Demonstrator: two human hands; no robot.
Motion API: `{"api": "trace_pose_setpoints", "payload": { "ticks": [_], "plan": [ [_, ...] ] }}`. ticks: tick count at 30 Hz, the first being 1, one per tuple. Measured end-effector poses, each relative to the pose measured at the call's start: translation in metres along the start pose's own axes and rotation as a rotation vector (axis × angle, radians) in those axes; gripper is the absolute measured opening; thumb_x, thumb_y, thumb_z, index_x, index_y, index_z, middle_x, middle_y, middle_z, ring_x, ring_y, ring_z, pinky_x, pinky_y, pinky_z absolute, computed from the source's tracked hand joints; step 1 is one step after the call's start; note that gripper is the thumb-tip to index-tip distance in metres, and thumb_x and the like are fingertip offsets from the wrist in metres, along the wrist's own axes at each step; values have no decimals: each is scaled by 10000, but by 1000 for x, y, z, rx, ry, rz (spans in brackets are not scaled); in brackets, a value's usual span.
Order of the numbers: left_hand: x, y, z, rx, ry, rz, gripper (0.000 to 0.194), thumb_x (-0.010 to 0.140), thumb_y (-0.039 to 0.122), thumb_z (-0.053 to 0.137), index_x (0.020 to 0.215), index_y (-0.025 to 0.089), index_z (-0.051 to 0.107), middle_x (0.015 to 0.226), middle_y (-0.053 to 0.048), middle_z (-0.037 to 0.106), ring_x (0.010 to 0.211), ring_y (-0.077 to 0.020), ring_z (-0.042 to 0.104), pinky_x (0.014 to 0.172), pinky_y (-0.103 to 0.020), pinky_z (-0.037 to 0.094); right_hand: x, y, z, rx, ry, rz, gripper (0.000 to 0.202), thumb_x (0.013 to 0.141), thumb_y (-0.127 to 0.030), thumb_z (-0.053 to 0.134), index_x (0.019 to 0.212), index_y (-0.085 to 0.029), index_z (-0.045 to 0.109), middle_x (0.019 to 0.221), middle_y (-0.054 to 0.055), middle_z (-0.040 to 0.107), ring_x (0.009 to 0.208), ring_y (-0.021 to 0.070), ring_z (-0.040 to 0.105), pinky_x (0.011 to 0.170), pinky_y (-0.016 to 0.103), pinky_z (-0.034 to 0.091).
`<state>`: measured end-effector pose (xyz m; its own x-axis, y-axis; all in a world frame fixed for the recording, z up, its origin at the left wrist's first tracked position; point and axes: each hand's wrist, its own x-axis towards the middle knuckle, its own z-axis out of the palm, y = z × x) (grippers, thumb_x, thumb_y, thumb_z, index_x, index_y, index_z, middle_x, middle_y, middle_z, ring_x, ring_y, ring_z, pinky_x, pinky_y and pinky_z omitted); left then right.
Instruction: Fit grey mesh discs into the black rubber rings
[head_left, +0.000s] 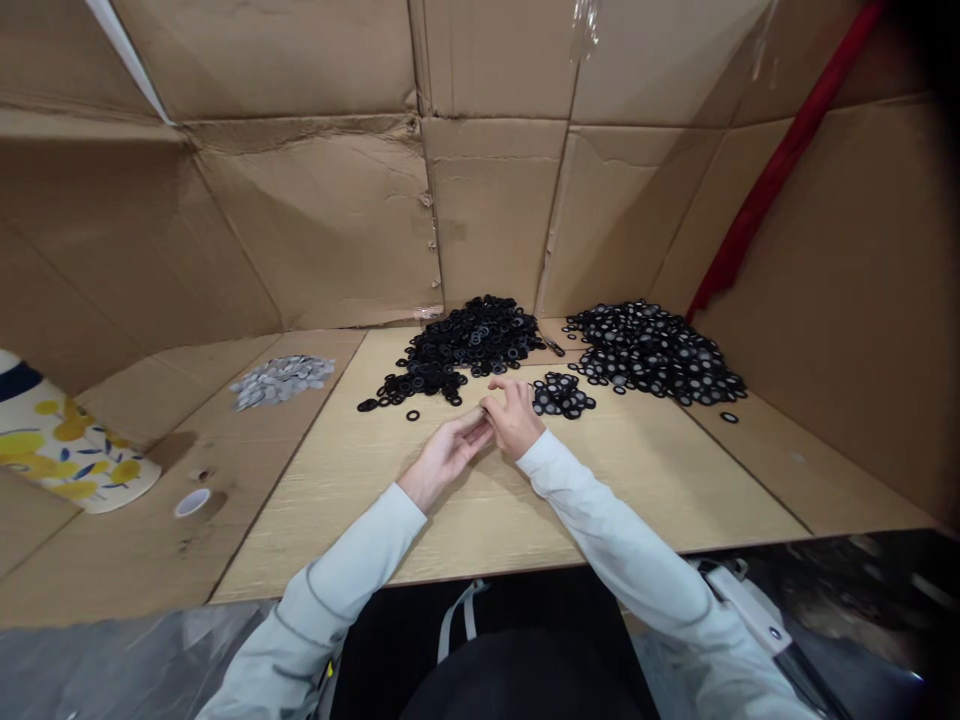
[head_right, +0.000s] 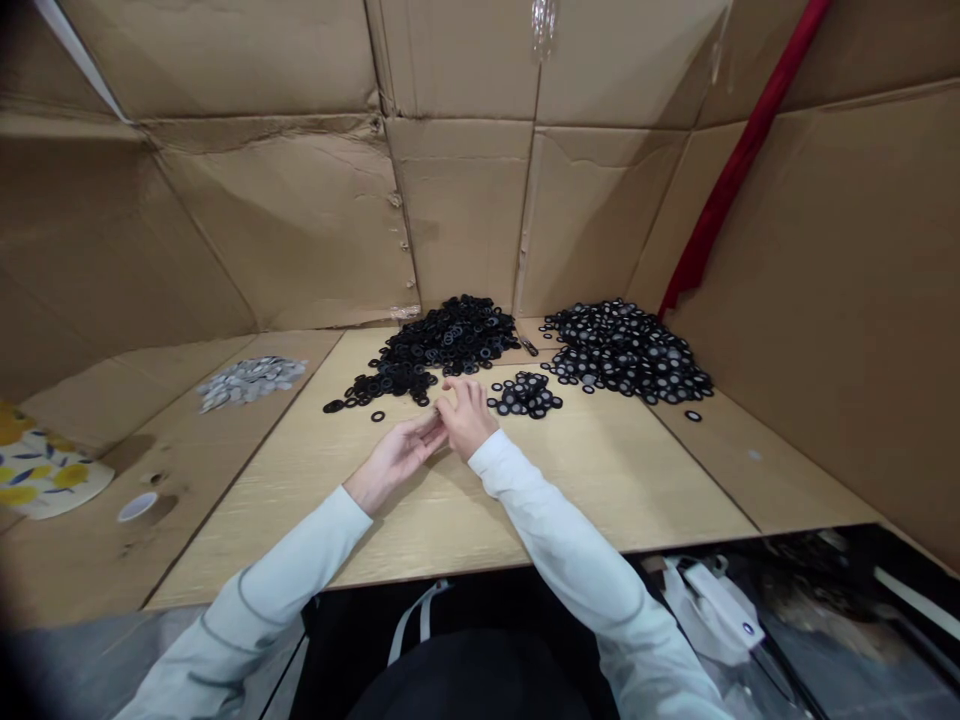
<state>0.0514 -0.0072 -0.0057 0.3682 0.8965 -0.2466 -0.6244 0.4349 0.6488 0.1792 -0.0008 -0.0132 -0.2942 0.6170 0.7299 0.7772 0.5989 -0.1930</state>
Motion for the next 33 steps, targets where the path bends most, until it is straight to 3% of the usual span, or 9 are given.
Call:
{"api": "trace_pose_setpoints", "payload": {
  "ticks": [5,12,19,28,33],
  "plan": [
    [1,0,-2,41,6,33,134,716,72,555,791,130,649,894,-74,650,889,-141,582,876,-271,421,1,-1,1,-65,-94,-40,222,717,-72,447,845,-169,600,1064,144,467,960,273,353,810,449,319],
    [-3,4,2,-38,-7,-14,121,769,149,504,736,123,618,682,-53,618,646,-120,589,681,-241,488,0,-8,7,155,32,145,151,791,-200,446,799,-173,594,956,105,463,905,235,408,816,404,378],
    [-1,1,0,-48,14,-7,136,757,99,481,744,106,616,751,-86,647,713,-137,614,756,-262,489,1,-4,14,370,85,326,109,773,-239,483,753,-195,580,928,74,456,909,214,456,811,387,415],
    [0,2,-2,-18,62,-3,126,766,96,504,790,102,628,783,-77,630,722,-126,601,748,-252,494,1,-5,6,85,27,148,138,779,-191,478,786,-174,615,984,108,453,932,246,397,808,408,357],
    [5,1,-7,46,29,49,122,717,81,573,817,111,637,878,-82,648,789,-133,604,836,-279,462,1,-4,0,-57,-32,52,139,762,-137,484,778,-177,617,1011,122,474,927,255,382,778,418,333]
  ]
}}
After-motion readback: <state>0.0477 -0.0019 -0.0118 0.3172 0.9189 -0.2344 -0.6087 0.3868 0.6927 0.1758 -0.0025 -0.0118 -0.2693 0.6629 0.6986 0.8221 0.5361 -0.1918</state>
